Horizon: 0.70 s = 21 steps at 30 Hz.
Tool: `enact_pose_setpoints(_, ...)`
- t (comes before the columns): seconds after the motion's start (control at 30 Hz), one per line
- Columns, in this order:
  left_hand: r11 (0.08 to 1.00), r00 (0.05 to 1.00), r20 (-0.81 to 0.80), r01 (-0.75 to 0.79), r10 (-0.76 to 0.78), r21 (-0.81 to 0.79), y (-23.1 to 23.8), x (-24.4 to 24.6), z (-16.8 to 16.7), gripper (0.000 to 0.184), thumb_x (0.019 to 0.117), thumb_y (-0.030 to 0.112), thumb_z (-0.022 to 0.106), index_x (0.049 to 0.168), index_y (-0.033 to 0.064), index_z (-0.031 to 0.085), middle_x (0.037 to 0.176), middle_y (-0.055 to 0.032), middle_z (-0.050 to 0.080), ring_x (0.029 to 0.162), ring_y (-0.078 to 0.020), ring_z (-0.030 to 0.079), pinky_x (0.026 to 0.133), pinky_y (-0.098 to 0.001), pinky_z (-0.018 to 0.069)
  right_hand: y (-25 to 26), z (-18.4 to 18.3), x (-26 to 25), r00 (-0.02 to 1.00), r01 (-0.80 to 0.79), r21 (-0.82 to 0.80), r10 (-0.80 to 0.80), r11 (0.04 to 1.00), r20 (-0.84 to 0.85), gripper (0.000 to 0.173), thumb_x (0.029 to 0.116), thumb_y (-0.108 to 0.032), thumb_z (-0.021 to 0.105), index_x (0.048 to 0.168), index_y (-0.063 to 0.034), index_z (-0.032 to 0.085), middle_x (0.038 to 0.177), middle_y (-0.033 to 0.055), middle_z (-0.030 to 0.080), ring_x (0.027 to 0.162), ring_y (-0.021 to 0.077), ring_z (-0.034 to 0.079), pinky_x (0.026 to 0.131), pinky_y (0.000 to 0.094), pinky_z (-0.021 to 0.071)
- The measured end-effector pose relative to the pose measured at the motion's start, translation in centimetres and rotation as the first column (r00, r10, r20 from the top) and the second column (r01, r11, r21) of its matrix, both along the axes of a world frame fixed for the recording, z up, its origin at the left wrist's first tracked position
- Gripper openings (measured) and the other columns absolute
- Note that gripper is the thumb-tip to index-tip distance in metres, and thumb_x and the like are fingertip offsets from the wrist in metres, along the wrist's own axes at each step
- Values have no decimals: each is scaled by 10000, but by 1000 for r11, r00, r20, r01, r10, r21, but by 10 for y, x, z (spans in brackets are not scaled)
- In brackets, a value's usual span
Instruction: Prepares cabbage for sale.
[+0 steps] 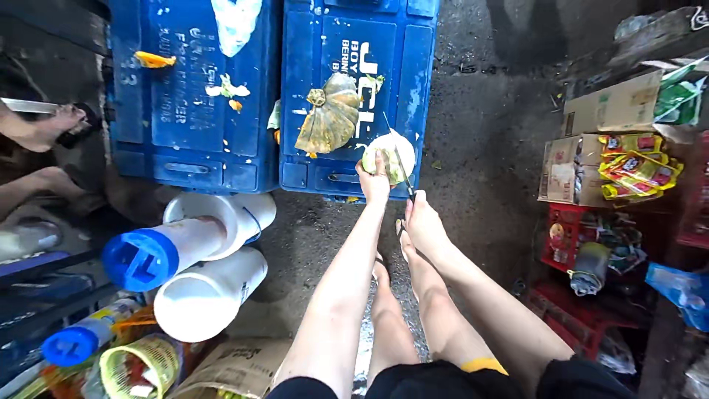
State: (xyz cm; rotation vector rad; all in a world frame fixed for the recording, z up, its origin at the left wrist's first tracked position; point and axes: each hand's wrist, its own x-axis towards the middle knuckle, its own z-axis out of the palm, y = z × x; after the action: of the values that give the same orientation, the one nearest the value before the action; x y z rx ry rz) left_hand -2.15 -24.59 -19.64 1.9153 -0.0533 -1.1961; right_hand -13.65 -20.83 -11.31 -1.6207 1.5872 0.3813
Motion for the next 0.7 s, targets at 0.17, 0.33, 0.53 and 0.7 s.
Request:
enact_pose_setpoints(0.17,1000,1000,-26,4,-4,19,-1,3,1,722,979,606,581,1511,178,346,1159,-233,670,885,-348,742,708,-541,639,0,23,-3,999,8,-92,-4,996,48,401,1133,-333,284,1374,-61,454,1044,154,697,995,313,721,869,472,580)
enact_pose_setpoints(0.33,1000,1000,-17,3,-3,7,-2,3,3,683,999,565,579,1493,140,373,1158,-236,665,886,-342,741,710,-542,640,7,18,4,1000,-11,-107,13,994,20,376,1131,-322,298,1338,-58,466,1025,147,696,970,304,726,847,466,586)
enact_pose_setpoints(0.53,1000,1000,-30,4,-3,24,-4,6,5,665,1009,581,546,1489,152,378,1137,-237,672,885,-344,742,711,-542,640,6,31,10,999,37,-106,-34,994,31,371,1127,-320,324,1349,-60,469,1007,142,699,952,305,730,840,466,590)
enact_pose_setpoints(0.7,999,999,-34,-20,21,33,-6,4,0,732,963,619,599,1492,165,376,1173,-237,659,921,-351,733,722,-553,633,-7,30,9,1000,-8,-7,8,1000,-27,368,1136,-329,273,1329,-63,439,1038,160,681,1019,314,717,870,469,579)
